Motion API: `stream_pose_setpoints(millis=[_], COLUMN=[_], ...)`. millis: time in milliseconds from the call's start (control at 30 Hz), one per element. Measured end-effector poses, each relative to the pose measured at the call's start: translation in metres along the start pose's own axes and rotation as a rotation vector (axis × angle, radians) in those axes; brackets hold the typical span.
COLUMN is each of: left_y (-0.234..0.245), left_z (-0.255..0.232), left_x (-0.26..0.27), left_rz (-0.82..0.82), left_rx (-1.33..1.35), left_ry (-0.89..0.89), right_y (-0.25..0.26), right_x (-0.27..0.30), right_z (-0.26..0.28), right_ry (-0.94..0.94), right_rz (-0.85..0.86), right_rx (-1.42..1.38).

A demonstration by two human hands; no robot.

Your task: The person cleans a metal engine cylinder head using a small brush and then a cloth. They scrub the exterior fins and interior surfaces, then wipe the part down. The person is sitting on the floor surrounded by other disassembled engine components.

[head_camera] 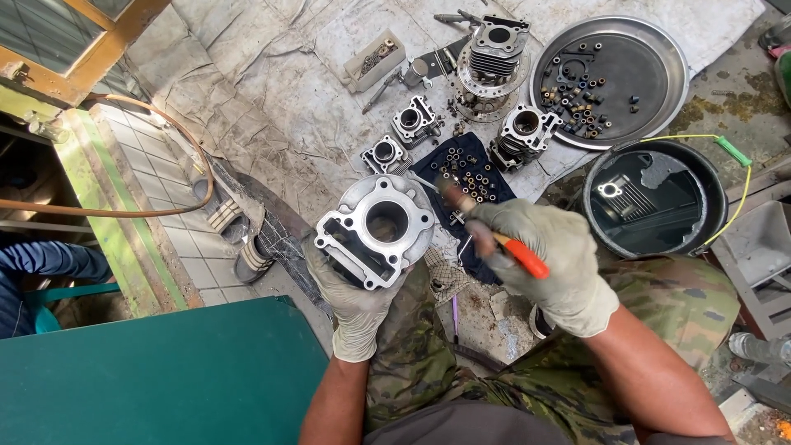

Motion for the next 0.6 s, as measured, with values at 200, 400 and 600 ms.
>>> stream_pose_setpoints(millis=[200,400,600], left_y=[-0.016,-0.035,-0.038], left_z=[-0.051,-0.161,-0.177], left_x=[-0.001,0.024,0.035], left_rz=[0.073,0.138,0.223], left_rx=[-0.147,-0.278,-0.424], left_ry=[-0.21,-0.433,-0.646], right_y=[-0.009,0.027,0.005], right_x=[-0.006,-0.025,-0.026], right_z=[-0.003,-0.04,-0.055], right_ry=[-0.147,-0.371,-0.717], right_rz=[0.073,-0.226,-0.134], right_rx=[-0.263,-0.267,-0.644])
Point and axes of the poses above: each hand's wrist, its own x-axis away from the middle knuckle, its own y-axis out of the back of the hand, z = x × y, the point moved 10 cm from there along -x, towards the middle knuckle, and after that the axes turned 9 degrees about -y, right-handed, at the moved point
